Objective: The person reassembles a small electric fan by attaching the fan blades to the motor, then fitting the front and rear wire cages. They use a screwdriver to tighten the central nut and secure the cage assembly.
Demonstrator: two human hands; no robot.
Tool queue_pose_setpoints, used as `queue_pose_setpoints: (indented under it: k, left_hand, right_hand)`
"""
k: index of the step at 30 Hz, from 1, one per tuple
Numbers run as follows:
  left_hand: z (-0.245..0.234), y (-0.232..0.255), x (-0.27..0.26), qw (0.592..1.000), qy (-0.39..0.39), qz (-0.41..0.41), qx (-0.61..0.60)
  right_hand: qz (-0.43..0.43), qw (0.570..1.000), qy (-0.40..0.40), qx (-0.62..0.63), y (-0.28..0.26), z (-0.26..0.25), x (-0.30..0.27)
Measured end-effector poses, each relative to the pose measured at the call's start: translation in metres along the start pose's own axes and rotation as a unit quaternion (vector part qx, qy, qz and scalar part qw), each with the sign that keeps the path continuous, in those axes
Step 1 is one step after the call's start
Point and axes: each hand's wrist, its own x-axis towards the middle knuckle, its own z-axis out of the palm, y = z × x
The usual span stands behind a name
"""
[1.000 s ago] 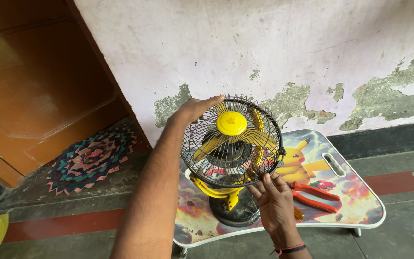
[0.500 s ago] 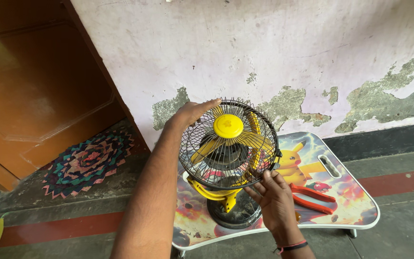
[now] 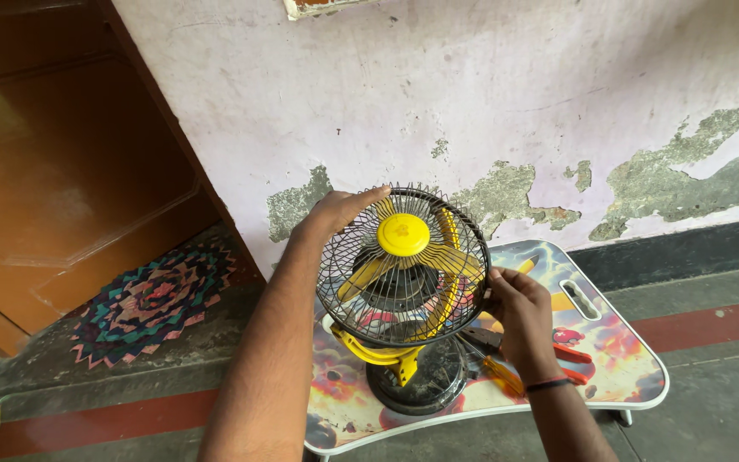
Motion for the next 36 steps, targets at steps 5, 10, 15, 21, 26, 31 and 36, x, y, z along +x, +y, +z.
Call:
queue_pose_setpoints:
  k: [5,10,15,21,26,31,36]
  left_hand:
    - [0.001,-0.002,0.003,0.999,-0.011,0.023,-0.019]
    - [0.000,0.001,-0.004,1.000,-0.012,0.000,-0.027]
    - [0.002,0.005,-0.006,0.999,-0.022,-0.008,-0.023]
    - [0.004,0.004,-0.002,1.000,-0.018,-0.001,-0.003]
    - [0.002,0.007,-0.005,1.000,-0.011,0.004,0.015]
    - [0.000,0.015,-0.016,1.000,0.010,-0.002,0.021]
    - [-0.007,0.016,-0.038,0.984,0.144,0.010,0.105]
  right_hand:
    - [-0.035,0.997,0.011,-0.069,-0.002,0.003,0.007]
    - [0.029,0.999,-0.020,-0.022,-0.008,-0.004,0.009]
    - [0.032,0.995,-0.021,-0.088,-0.019,-0.011,0.008]
    - [-0.018,0.991,-0.083,-0.107,0.015,-0.004,-0.002]
    - [0.017,0.998,0.013,0.053,0.012,0.006,0.010]
    - [0.014,0.996,-0.018,-0.089,-0.024,0.039,0.007]
    - [0.063,0.993,-0.037,-0.092,-0.046,0.057,0.001]
